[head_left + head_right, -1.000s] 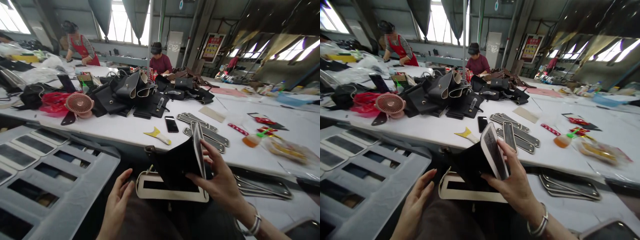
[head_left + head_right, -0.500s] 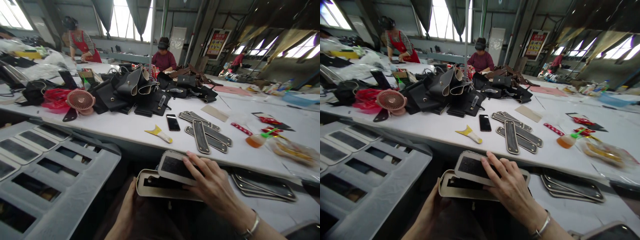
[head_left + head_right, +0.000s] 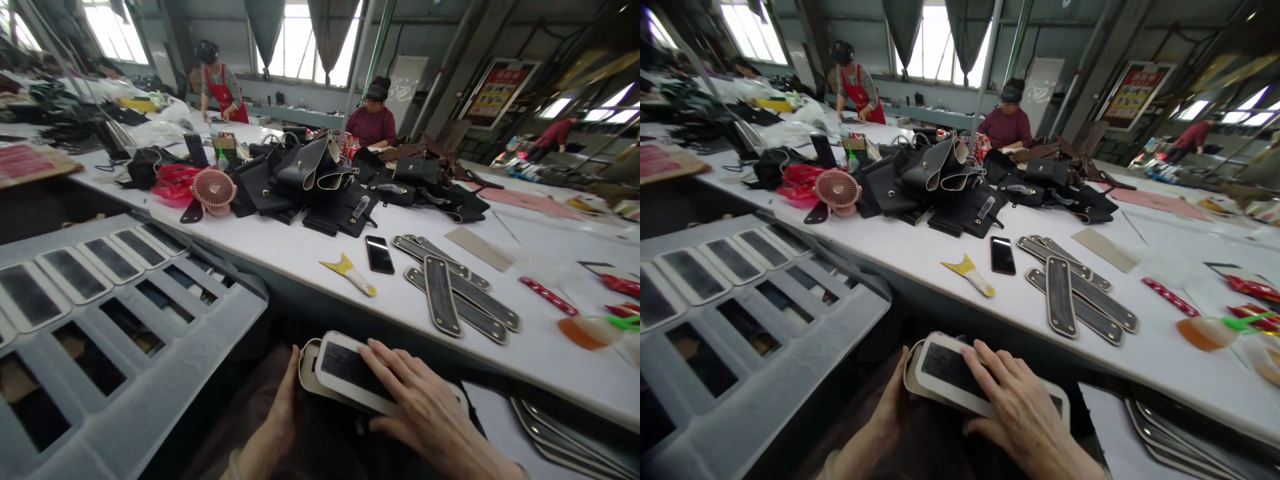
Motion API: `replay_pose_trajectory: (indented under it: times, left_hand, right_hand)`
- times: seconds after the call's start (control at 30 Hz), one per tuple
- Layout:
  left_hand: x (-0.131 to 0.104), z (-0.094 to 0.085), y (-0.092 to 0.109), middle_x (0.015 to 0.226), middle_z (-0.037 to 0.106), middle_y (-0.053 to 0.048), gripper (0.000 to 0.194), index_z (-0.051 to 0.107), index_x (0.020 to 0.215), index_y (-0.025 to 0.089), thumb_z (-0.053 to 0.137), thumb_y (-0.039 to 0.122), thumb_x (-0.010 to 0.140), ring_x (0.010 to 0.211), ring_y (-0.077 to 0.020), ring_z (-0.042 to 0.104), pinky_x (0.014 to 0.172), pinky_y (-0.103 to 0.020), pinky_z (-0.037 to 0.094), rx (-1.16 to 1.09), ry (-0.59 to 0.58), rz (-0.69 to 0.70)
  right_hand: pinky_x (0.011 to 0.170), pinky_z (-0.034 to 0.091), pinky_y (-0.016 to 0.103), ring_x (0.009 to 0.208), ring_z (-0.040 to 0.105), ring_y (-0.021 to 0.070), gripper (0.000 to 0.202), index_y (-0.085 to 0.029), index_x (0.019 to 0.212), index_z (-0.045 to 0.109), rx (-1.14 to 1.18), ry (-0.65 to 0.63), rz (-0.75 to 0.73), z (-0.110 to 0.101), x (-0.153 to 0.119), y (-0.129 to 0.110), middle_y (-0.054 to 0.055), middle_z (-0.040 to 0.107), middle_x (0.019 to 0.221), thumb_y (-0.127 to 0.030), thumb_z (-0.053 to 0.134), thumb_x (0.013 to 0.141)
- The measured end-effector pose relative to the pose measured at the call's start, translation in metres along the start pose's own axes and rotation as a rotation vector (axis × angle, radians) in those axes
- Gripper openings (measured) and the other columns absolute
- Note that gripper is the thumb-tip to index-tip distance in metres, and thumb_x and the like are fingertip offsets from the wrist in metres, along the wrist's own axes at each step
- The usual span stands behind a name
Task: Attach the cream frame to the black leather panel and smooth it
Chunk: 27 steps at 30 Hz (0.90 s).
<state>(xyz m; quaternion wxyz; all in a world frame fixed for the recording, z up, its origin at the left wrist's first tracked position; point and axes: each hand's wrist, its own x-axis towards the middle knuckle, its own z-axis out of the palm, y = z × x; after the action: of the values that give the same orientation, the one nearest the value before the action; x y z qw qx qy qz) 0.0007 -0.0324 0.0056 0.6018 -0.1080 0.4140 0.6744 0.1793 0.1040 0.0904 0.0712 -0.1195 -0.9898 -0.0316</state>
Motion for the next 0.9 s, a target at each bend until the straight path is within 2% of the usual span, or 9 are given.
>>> replay_pose_trajectory:
  times: [0.1, 0.2, 0.33, 0.47, 0.63, 0.8, 0.9]
  left_hand:
    - [-0.002, 0.004, 0.002, 0.118, 0.070, -0.009, 0.071, 0.058, 0.131, 0.017, 0.057, 0.067, 0.081, 0.119, -0.0336, 0.056, 0.105, -0.042, 0.036, 0.020, 0.034, 0.000]
    - [-0.002, 0.006, 0.001, 0.113, 0.072, -0.010, 0.068, 0.061, 0.129, 0.014, 0.058, 0.065, 0.082, 0.117, -0.0331, 0.059, 0.106, -0.041, 0.036, -0.018, 0.025, 0.011]
    - [0.000, 0.005, -0.001, 0.104, 0.075, -0.009, 0.065, 0.063, 0.126, 0.014, 0.057, 0.062, 0.083, 0.112, -0.0316, 0.062, 0.105, -0.038, 0.038, -0.081, 0.016, 0.012]
    - [0.001, 0.005, -0.002, 0.101, 0.076, -0.008, 0.065, 0.060, 0.130, 0.016, 0.054, 0.063, 0.085, 0.109, -0.0307, 0.063, 0.106, -0.039, 0.036, -0.088, 0.004, -0.001]
    - [0.003, 0.006, -0.002, 0.104, 0.075, -0.010, 0.067, 0.056, 0.133, 0.016, 0.050, 0.064, 0.087, 0.107, -0.0311, 0.064, 0.104, -0.040, 0.037, -0.149, -0.037, -0.067]
    - [0.001, 0.013, -0.002, 0.101, 0.075, -0.011, 0.065, 0.061, 0.128, 0.013, 0.052, 0.062, 0.087, 0.106, -0.0317, 0.064, 0.104, -0.040, 0.037, -0.164, -0.048, -0.044]
    - [0.002, 0.015, -0.002, 0.097, 0.075, -0.012, 0.063, 0.065, 0.121, 0.010, 0.052, 0.061, 0.087, 0.107, -0.0319, 0.064, 0.105, -0.040, 0.036, -0.136, -0.031, -0.015]
  right_hand:
    - [0.082, 0.057, 0.047, 0.102, 0.063, 0.0349, 0.109, -0.020, 0.147, 0.036, 0.011, -0.064, -0.043, 0.002, 0.003, 0.001, 0.016, 0.050, 0.141, -0.045, 0.090, 0.056]
    - [0.081, 0.058, 0.049, 0.101, 0.064, 0.0365, 0.098, -0.023, 0.140, 0.047, -0.020, -0.129, -0.085, 0.003, 0.010, -0.004, 0.019, 0.048, 0.142, -0.042, 0.091, 0.055]
    - [0.080, 0.057, 0.049, 0.104, 0.063, 0.0361, 0.082, -0.023, 0.140, 0.048, -0.033, -0.185, -0.111, 0.006, 0.018, -0.010, 0.019, 0.046, 0.143, -0.037, 0.084, 0.068]
    - [0.084, 0.056, 0.051, 0.113, 0.059, 0.0389, 0.080, -0.025, 0.143, 0.042, -0.025, -0.179, -0.124, 0.012, 0.015, -0.007, 0.017, 0.043, 0.146, -0.035, 0.079, 0.073]
    - [0.084, 0.057, 0.048, 0.116, 0.058, 0.0395, 0.075, -0.024, 0.143, 0.043, -0.020, -0.144, -0.137, 0.014, 0.012, -0.006, 0.017, 0.041, 0.146, -0.029, 0.072, 0.075]
    - [0.089, 0.057, 0.048, 0.122, 0.054, 0.0361, 0.063, -0.018, 0.141, 0.047, 0.033, -0.210, -0.185, 0.005, 0.020, -0.009, 0.008, 0.039, 0.148, -0.021, 0.061, 0.080]
    - [0.098, 0.051, 0.054, 0.130, 0.045, 0.0358, 0.060, -0.021, 0.144, 0.043, 0.119, -0.262, -0.184, 0.005, 0.023, -0.005, 0.002, 0.039, 0.148, -0.020, 0.056, 0.085]
